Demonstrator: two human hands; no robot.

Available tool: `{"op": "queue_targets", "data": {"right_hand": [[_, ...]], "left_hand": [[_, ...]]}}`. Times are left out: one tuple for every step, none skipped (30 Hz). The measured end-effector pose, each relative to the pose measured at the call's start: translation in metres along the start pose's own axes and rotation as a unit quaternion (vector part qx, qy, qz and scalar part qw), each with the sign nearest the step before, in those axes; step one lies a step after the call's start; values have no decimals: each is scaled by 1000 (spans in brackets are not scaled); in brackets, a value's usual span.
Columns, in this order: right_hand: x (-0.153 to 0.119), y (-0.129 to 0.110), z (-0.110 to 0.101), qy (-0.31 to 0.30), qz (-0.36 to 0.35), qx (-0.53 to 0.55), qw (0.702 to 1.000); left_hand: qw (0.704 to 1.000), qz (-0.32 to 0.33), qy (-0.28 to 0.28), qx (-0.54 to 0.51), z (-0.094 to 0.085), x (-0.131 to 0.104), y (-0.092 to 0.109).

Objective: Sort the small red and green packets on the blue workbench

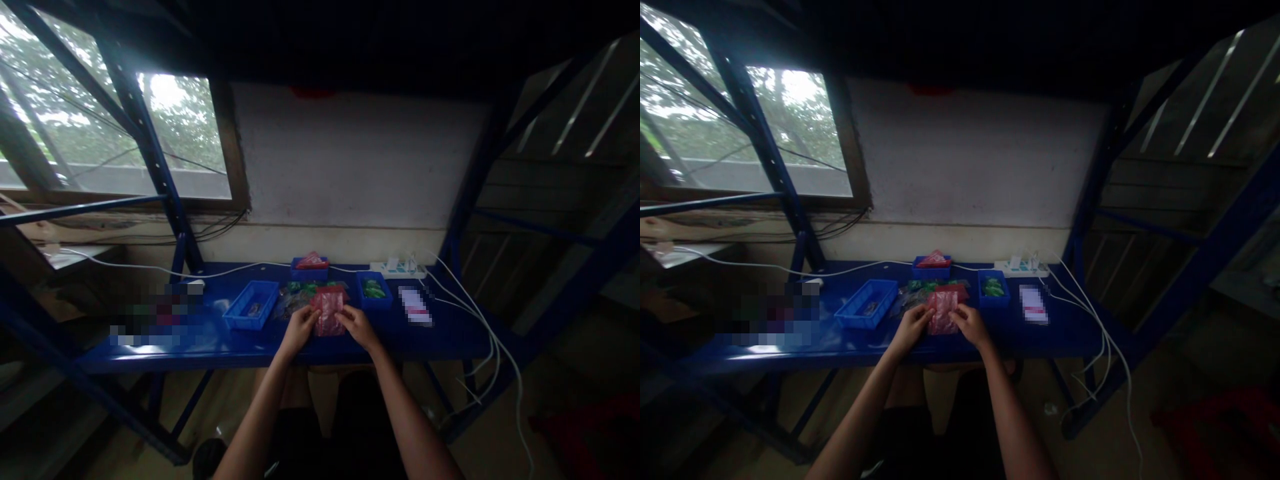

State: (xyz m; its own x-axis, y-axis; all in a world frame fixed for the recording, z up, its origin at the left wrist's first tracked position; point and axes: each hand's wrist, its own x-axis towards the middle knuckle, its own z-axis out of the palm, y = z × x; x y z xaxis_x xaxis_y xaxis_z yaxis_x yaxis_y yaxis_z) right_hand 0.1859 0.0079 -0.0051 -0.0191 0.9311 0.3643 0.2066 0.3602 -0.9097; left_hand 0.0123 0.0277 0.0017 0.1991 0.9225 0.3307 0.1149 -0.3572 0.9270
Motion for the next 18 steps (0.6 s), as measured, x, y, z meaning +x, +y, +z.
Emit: {"op": "queue_targets", "data": {"right_hand": [[0, 1, 0, 5, -1, -10, 1000], [1, 2, -1, 9, -1, -16, 1000], [1, 3, -1, 13, 1, -17, 1000], [1, 4, -2, 14, 3, -17, 1000], [1, 4, -3, 14, 5, -14, 1000], [0, 4, -3, 15, 8, -10, 1000], [0, 3, -4, 14, 11, -4, 1000], [0, 3, -4, 10, 16, 3, 1000], [0, 3, -5, 8, 22, 12, 1000], [-1, 2, -6, 8, 28, 21, 999], [-1, 2, -7, 8, 32, 30, 999], [-1, 2, -7, 8, 33, 39, 999], [-1, 1, -8, 7, 33, 51, 998], [-2, 1, -8, 6, 31, 66, 997], [-2, 1, -9, 1, 31, 86, 996], [-2, 1, -9, -7, 34, 112, 993], [-3, 0, -9, -15, 40, 142, 989], [-4, 0, -9, -22, 48, 174, 983]], "left_hand": [[1000, 0, -3, -1, 0, 0, -1], [1000, 0, -7, -4, 0, 1, -2], [1000, -2, -9, -11, 1, 1, -3], [1000, -6, -10, -20, 1, 1, -4], [999, -12, -9, -32, 1, 2, -5], [999, -18, -8, -46, 2, 2, -5], [998, -22, -8, -60, 2, 2, -6], [997, -22, -9, -75, 3, 2, -7], [996, -20, -10, -89, 3, 2, -7], [995, -16, -12, -99, 3, 3, -7], [995, -10, -11, -104, 2, 3, -6], [995, -4, -7, -100, 2, 3, -5], [996, 5, -1, -89, 1, 3, -4], [997, 15, 7, -72, -1, 3, -3], [998, 26, 16, -53, -2, 3, -2], [999, 32, 25, -36, -3, 3, -1], [999, 34, 33, -24, -3, 3, 0], [999, 29, 41, -21, -3, 3, 1]]}}
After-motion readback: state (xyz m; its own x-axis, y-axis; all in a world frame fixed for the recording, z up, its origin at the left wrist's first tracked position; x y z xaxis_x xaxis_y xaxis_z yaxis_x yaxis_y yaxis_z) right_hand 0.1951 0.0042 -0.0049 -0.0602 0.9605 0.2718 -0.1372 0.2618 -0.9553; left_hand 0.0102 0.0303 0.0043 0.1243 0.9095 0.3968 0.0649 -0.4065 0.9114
